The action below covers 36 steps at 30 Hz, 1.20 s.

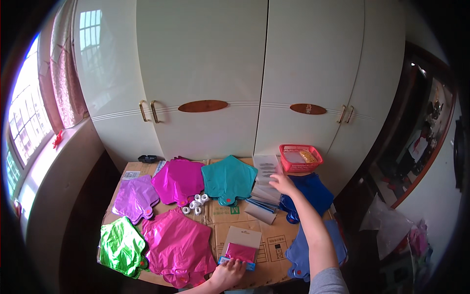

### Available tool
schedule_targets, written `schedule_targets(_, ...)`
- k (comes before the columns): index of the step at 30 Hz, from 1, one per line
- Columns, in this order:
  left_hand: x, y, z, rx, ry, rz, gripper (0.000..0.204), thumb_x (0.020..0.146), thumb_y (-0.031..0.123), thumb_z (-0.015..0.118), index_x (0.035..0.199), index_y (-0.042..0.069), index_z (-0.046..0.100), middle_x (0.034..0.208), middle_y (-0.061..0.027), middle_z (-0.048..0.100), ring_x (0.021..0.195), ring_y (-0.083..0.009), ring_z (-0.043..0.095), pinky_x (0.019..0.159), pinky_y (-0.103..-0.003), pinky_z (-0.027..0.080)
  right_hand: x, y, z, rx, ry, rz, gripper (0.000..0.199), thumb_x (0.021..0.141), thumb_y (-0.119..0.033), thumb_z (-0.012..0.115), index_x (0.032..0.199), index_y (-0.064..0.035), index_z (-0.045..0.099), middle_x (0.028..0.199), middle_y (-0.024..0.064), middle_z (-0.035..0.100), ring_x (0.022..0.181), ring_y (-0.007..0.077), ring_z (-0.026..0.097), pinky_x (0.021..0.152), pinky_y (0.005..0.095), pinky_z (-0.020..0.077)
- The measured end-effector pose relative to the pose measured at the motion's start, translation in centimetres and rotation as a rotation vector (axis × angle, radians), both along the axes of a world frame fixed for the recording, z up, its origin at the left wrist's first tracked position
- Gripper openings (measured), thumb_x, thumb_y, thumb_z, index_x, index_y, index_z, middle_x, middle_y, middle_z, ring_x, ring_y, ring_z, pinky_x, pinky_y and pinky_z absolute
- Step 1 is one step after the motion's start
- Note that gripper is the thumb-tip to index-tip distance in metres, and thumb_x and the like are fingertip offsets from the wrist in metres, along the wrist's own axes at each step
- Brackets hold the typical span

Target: Packaging colorful plastic pieces into bags and cardboard sleeves at a workbench.

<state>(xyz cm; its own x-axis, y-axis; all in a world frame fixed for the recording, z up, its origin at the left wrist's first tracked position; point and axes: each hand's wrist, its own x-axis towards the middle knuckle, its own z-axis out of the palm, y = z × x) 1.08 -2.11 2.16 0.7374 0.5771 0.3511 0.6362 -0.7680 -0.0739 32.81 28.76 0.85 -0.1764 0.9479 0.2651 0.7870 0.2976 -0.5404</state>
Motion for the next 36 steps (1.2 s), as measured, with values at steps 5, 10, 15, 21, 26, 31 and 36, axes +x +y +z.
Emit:
schedule_targets(5,-0.2,-0.1,-1.1,-0.032,0.01,0.017,0.04,0.071,0.022,0.058,0.107,0.003,0.061,0.089,-0.0078,0.06,0.086,-0.0212,0.064,0.066,-0.032,0.056,-0.8,-1.7,0.5,0.028,-0.375,0.118,0.031,0.084,-0.035,0.063,0.105,-0.0135,0.068,0.104,0.0096,0.068,0.1,0.0293,0.063,0.087,0.0414,0.0483)
schedule_targets(10,0.0,-0.2,-1.4,-0.003,0.007,0.001,0.034,0.074,0.02,0.057,0.104,0.005,0.061,0.088,-0.0081,0.061,0.083,-0.0226,0.064,0.063,-0.033,0.056,-1.2,-2.9,1.0,0.121,-0.179,-0.165,0.018,0.082,-0.031,0.065,0.092,-0.0166,0.07,0.09,0.0098,0.069,0.08,0.0306,0.066,0.069,0.0419,0.0523)
schedule_targets(15,0.3,-0.4,-0.8,-0.02,0.065,0.031,0.019,0.075,0.019,0.057,0.09,0.009,0.059,0.082,-0.0072,0.059,0.078,-0.0226,0.063,0.058,-0.033,0.055,-3.0,-6.3,4.2,0.292,-0.087,-0.255,0.015,0.078,-0.023,0.071,0.076,-0.0118,0.061,0.079,0.0064,0.067,0.068,0.0291,0.065,0.058,0.0411,0.0507)
schedule_targets(21,1.0,-0.4,-0.8,0.028,0.077,0.036,0.012,0.075,0.019,0.057,0.084,0.01,0.059,0.079,-0.0062,0.057,0.073,-0.0224,0.064,0.053,-0.033,0.053,-2.7,-5.3,2.4,0.502,-0.183,-0.211,0.025,0.074,-0.024,0.074,0.07,-0.0106,0.054,0.072,0.006,0.063,0.065,0.029,0.063,0.056,0.041,0.0488)
schedule_targets(26,0.8,-0.9,-0.9,-0.006,0.076,0.081,0.019,0.074,0.018,0.058,0.092,0.011,0.058,0.081,-0.0046,0.057,0.077,-0.0199,0.062,0.056,-0.033,0.052,-4.1,-5.2,1.8,0.201,-0.166,-0.118,0.028,0.079,-0.038,0.07,0.075,-0.0108,0.064,0.073,0.0093,0.066,0.07,0.0317,0.065,0.059,0.0417,0.0493)
schedule_targets(31,1.1,-0.7,-0.7,-0.011,0.1,0.064,0.02,0.074,0.018,0.058,0.094,0.013,0.058,0.081,-0.0027,0.056,0.078,-0.0177,0.06,0.057,-0.032,0.05,-0.5,-3.0,-0.2,0.136,0.199,-0.252,0.034,0.088,-0.042,0.059,0.086,-0.0092,0.069,0.077,0.0133,0.068,0.074,0.0332,0.066,0.063,0.041,0.0493)
schedule_targets(36,0.5,-0.6,-0.9,-0.034,0.125,0.073,0.022,0.075,0.02,0.058,0.096,0.013,0.057,0.083,-0.0031,0.056,0.078,-0.018,0.06,0.056,-0.033,0.05,-3.3,-9.3,6.6,0.438,0.255,-0.34,0.03,0.095,-0.029,0.051,0.092,-0.0047,0.068,0.094,0.0142,0.069,0.089,0.0324,0.066,0.075,0.0387,0.051)
